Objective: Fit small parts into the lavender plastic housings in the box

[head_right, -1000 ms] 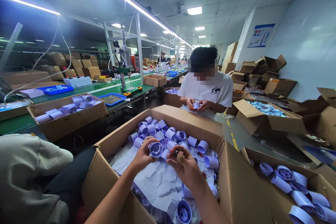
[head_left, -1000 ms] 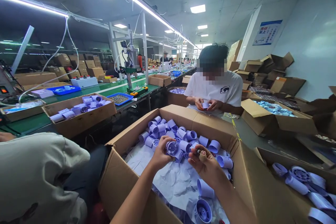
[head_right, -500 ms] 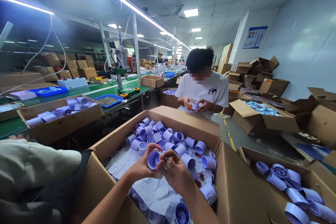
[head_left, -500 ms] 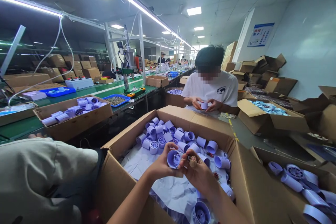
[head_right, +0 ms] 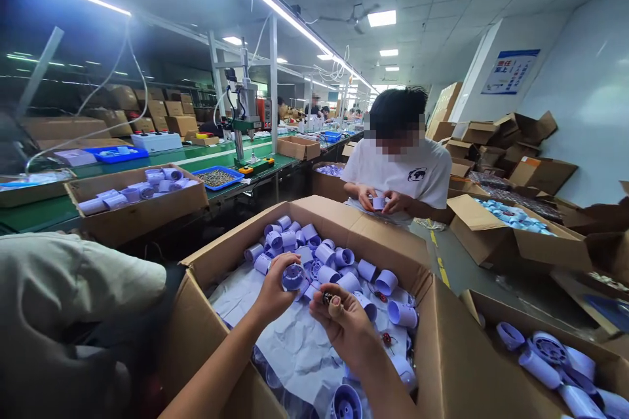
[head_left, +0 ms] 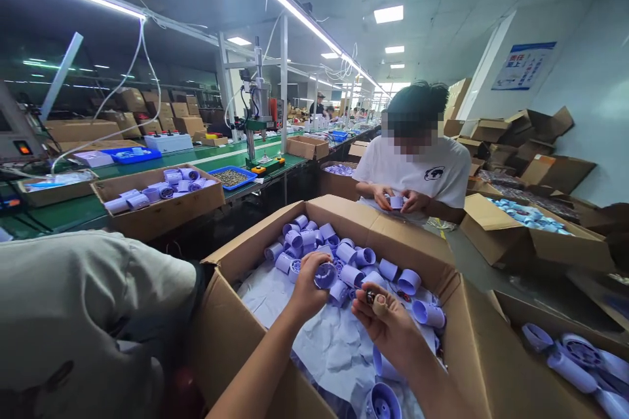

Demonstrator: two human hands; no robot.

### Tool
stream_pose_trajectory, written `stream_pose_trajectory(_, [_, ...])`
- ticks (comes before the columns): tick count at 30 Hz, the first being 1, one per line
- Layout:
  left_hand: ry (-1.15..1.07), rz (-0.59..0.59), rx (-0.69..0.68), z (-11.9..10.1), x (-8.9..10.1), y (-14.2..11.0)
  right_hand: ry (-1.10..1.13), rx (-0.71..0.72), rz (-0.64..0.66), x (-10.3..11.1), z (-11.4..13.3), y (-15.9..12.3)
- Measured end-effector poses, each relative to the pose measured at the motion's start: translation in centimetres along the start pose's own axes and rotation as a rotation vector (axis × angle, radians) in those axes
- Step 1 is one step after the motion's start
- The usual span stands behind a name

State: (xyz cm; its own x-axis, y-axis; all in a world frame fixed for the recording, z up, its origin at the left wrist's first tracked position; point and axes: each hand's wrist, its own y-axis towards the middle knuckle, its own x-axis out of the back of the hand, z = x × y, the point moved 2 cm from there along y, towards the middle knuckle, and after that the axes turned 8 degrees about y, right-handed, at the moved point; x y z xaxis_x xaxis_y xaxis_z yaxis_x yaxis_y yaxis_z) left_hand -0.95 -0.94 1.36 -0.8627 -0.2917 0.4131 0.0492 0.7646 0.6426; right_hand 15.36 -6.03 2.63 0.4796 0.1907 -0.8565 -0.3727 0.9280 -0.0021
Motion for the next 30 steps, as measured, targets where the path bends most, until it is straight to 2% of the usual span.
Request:
stream_pose_trajectory(5, [0.08, -0.02, 0.0, 0.3, -0.1, 0.0, -0.024, -0.024, -0.078, -0.6, -1.2, 0.4])
stream_pose_trajectory(10, [0.12, 0.019, -0.042, 0.3, -0.1, 0.0, -0.021, 0.003, -0.126, -0.5, -1.6, 0.8])
stream_pose_trajectory(30, [0.17, 0.083, -0.133, -0.1, 0.1, 0.2, 0.044, 0.019, -0.097, -0.8, -1.8, 1.0])
